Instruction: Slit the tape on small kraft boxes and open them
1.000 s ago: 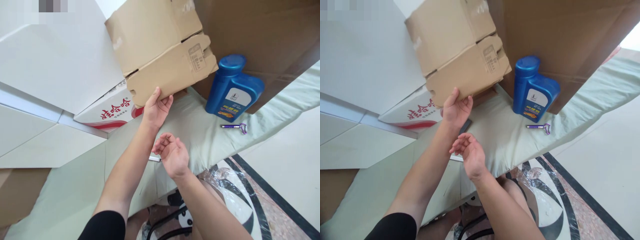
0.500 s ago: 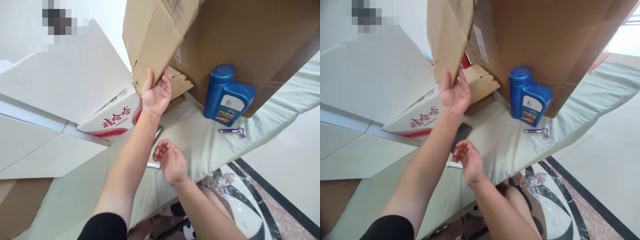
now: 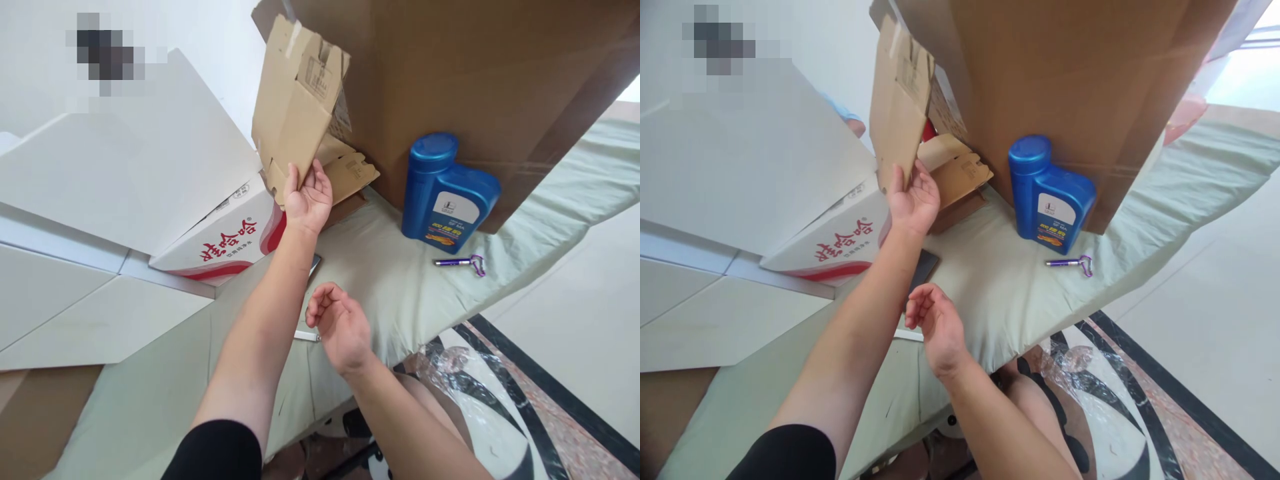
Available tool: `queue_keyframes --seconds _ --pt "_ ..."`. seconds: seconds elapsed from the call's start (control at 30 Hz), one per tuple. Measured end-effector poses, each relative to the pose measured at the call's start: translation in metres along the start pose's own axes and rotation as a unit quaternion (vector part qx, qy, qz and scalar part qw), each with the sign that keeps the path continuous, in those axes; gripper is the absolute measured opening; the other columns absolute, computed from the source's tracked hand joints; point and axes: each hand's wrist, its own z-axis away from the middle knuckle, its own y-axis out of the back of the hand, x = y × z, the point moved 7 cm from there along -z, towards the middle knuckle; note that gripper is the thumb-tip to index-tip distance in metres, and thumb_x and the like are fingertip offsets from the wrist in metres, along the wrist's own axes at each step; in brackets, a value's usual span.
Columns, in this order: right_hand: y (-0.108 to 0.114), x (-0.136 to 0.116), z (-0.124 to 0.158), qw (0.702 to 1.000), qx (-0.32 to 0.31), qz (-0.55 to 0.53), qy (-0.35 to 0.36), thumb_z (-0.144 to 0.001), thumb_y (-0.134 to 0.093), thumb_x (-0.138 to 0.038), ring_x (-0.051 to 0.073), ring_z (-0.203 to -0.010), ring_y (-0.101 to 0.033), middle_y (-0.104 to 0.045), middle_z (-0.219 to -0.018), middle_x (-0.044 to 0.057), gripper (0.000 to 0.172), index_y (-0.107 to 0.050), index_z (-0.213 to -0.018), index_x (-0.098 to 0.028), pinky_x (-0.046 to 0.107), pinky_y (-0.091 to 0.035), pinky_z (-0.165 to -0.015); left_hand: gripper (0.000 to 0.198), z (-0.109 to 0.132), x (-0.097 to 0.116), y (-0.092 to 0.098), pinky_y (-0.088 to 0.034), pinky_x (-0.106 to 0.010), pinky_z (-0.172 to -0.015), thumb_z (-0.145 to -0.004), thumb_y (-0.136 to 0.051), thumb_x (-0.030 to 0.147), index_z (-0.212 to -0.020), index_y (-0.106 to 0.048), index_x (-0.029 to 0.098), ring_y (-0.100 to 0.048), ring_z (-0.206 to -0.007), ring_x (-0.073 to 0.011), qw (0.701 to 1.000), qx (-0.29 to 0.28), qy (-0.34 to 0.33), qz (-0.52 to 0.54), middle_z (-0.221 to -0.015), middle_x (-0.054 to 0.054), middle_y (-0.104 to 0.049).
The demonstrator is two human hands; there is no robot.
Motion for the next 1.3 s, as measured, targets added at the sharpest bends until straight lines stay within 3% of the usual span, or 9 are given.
queue_keyframes --seconds 0.13,0.33,0.43,0.53,0.67,0.77,0.9,1.07,1.3 --pt "-0.001 0.001 0.000 1.000 0.000 -0.002 -0.007 -0.071 -0.065 -0.062 0.015 -0.058 -0.049 -0.057 -0.064 0.002 0.042 -0.064 -0.077 -0.021 0.030 -0.039 -0.060 0.030 -0.008 -0.008 0.015 -0.051 -0.009 -0.056 -0.108 -0.046 0.032 -0.087 -0.063 0.018 -0.063 -0.055 -0.0027 0.999 0.029 0.036 0.006 -0.069 0.003 -0.067" --pt "-0.001 0.000 0.000 1.000 -0.012 0.004 -0.008 -0.074 -0.063 -0.061 0.015 -0.059 -0.048 -0.056 -0.064 0.001 0.040 -0.064 -0.078 -0.022 0.031 -0.040 -0.059 0.018 -0.014 -0.014 0.029 -0.058 -0.012 -0.069 -0.105 -0.049 0.023 -0.117 -0.060 0.014 -0.071 -0.066 -0.0063 0.994 0.101 0.030 -0.018 -0.075 0.000 -0.069" --pt "-0.001 0.001 0.000 1.000 -0.010 0.002 -0.006 -0.074 -0.062 -0.061 0.015 -0.058 -0.048 -0.056 -0.063 0.001 0.040 -0.064 -0.078 -0.021 0.031 -0.039 -0.060 0.011 -0.013 -0.013 0.035 -0.057 -0.010 -0.068 -0.102 -0.053 0.014 -0.111 -0.059 0.014 -0.070 -0.063 -0.0045 0.983 0.160 0.023 -0.092 -0.072 0.002 -0.067" --pt "-0.001 0.002 0.000 1.000 -0.009 0.000 -0.007 -0.074 -0.062 -0.060 0.015 -0.058 -0.049 -0.056 -0.062 0.001 0.039 -0.064 -0.077 -0.021 0.031 -0.039 -0.059 0.010 -0.008 -0.012 0.040 -0.045 -0.008 -0.046 -0.101 -0.054 0.014 -0.093 -0.059 0.015 -0.060 -0.046 -0.0030 0.966 0.201 0.051 -0.155 -0.059 0.005 -0.060" --pt "-0.001 0.001 0.000 1.000 -0.006 -0.006 -0.015 -0.073 -0.064 -0.059 0.015 -0.058 -0.048 -0.057 -0.062 0.001 0.038 -0.065 -0.076 -0.022 0.030 -0.039 -0.059 0.038 0.019 -0.006 0.047 -0.020 -0.013 -0.031 -0.103 -0.050 0.026 -0.066 -0.046 0.019 -0.032 -0.029 -0.0020 0.957 0.186 0.106 -0.196 -0.043 0.010 -0.037" --pt "0.000 0.000 0.001 1.000 0.003 -0.011 -0.018 -0.072 -0.066 -0.059 0.014 -0.057 -0.048 -0.056 -0.062 0.000 0.038 -0.065 -0.076 -0.021 0.029 -0.039 -0.059 0.047 0.063 0.001 0.059 -0.020 -0.017 -0.032 -0.098 -0.055 0.030 -0.058 -0.034 0.020 -0.026 -0.030 -0.0042 0.954 0.068 0.159 -0.244 -0.043 0.010 -0.026" --pt "0.000 0.003 0.004 1.000 0.000 -0.009 -0.028 -0.073 -0.065 -0.057 0.013 -0.057 -0.048 -0.054 -0.061 0.000 0.037 -0.064 -0.076 -0.020 0.028 -0.039 -0.060 0.058 0.144 0.026 0.123 -0.024 -0.016 -0.037 -0.073 -0.081 0.029 -0.054 -0.027 0.019 -0.027 -0.036 -0.0019 0.935 0.010 0.190 -0.298 -0.048 0.010 -0.026" --pt "-0.001 0.019 0.010 0.996 0.009 0.084 -0.038 -0.074 -0.058 -0.059 0.013 -0.056 -0.048 -0.053 -0.061 -0.001 0.038 -0.060 -0.077 -0.021 0.028 -0.039 -0.059 0.070 0.224 0.070 0.220 -0.018 -0.022 -0.040 -0.069 -0.080 0.020 -0.056 -0.011 0.019 -0.011 -0.040 -0.0038 0.966 0.101 0.156 -0.179 -0.053 0.009 -0.003" --pt "0.010 0.070 0.020 0.947 -0.016 0.315 -0.056 -0.075 -0.058 -0.058 0.013 -0.056 -0.047 -0.054 -0.062 -0.001 0.038 -0.060 -0.078 -0.021 0.028 -0.037 -0.057 0.058 0.267 0.096 0.278 -0.010 -0.026 -0.044 -0.070 -0.062 0.010 -0.058 -0.007 0.020 0.003 -0.047 -0.0074 0.980 0.165 0.111 -0.026 -0.058 0.008 0.004"
